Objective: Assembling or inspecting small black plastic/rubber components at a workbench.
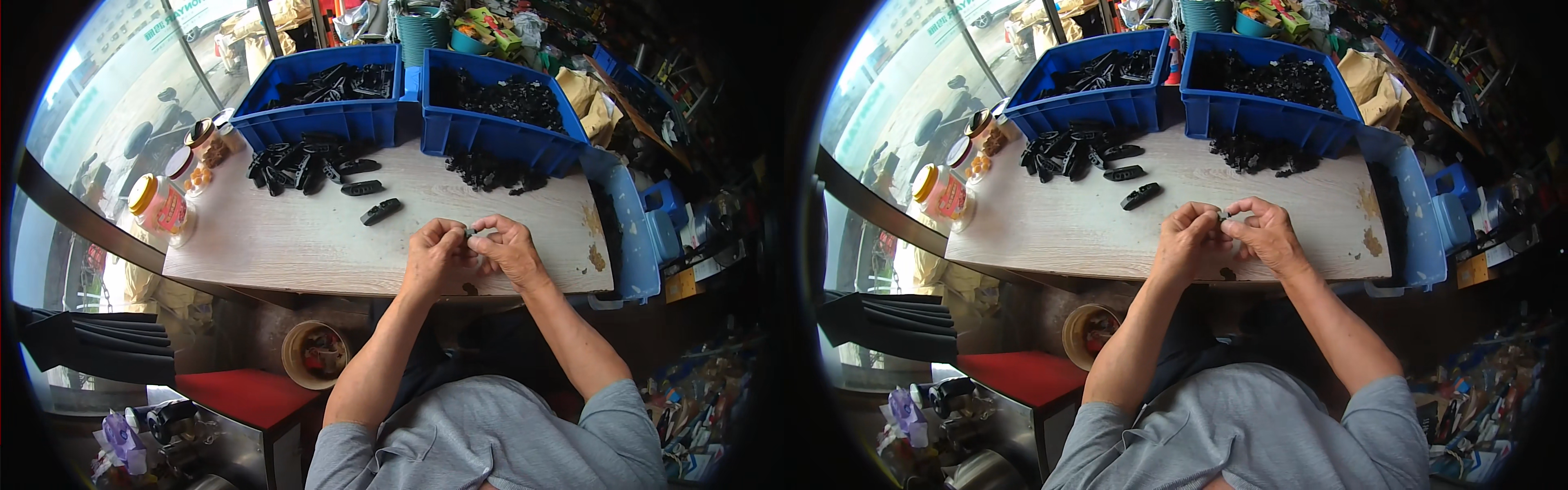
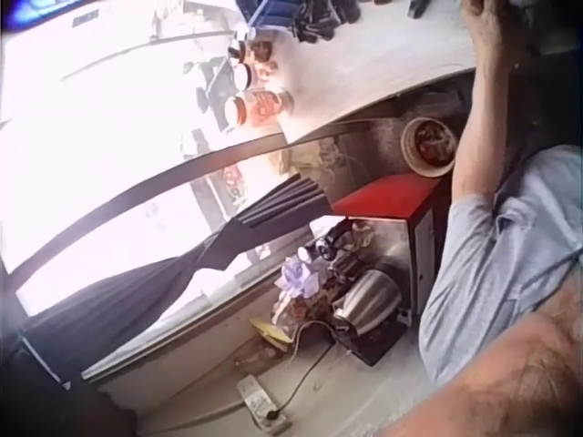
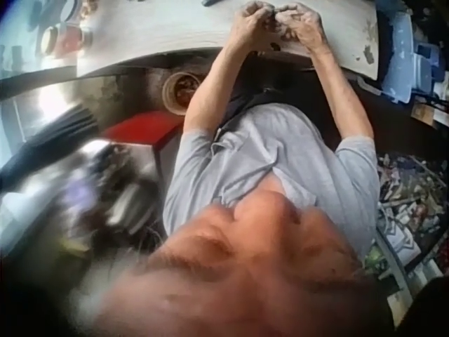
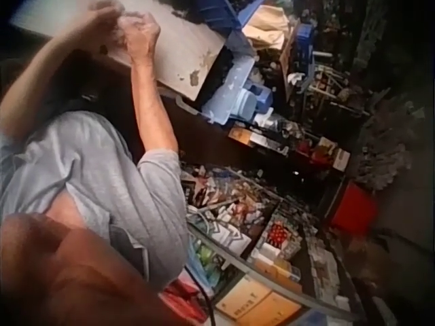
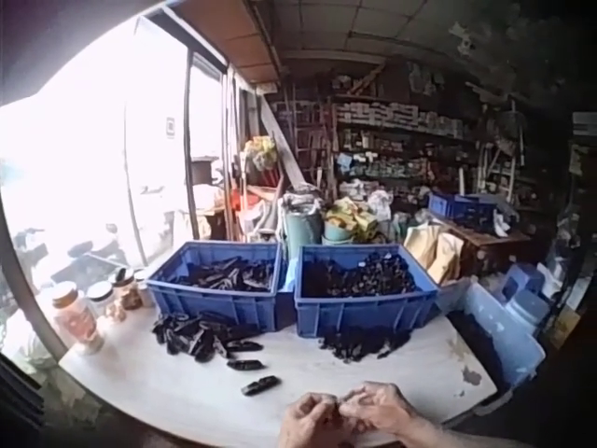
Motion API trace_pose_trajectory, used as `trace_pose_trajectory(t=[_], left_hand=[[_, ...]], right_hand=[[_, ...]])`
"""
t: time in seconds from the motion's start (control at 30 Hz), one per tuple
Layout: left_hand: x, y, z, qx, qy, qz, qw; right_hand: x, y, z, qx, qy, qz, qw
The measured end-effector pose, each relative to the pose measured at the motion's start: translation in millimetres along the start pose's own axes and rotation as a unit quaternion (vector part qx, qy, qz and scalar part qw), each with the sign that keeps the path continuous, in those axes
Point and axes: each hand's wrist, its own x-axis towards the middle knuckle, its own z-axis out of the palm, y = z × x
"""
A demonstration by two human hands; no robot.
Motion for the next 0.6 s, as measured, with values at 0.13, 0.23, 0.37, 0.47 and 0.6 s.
trace_pose_trajectory(t=[0.13,0.23,0.37,0.47,0.6], left_hand=[[-1.3,0.1,-1.7,0.000,0.001,-0.001,1.000],[-0.8,-4.9,-6.9,0.021,-0.024,0.011,0.999],[-3.3,-4.0,-4.6,0.105,-0.014,0.062,0.992],[-4.4,11.4,-17.2,0.463,0.166,0.276,0.826],[8.3,31.5,-60.2,0.672,0.239,0.327,0.620]], right_hand=[[1.2,3.7,7.4,0.026,0.003,-0.014,1.000],[1.1,5.9,10.9,0.046,0.018,-0.025,0.998],[2.3,12.2,4.6,0.039,0.029,-0.037,0.998],[1.7,12.4,7.7,0.097,0.033,-0.023,0.994],[2.9,12.7,8.9,0.091,0.039,-0.028,0.995]])
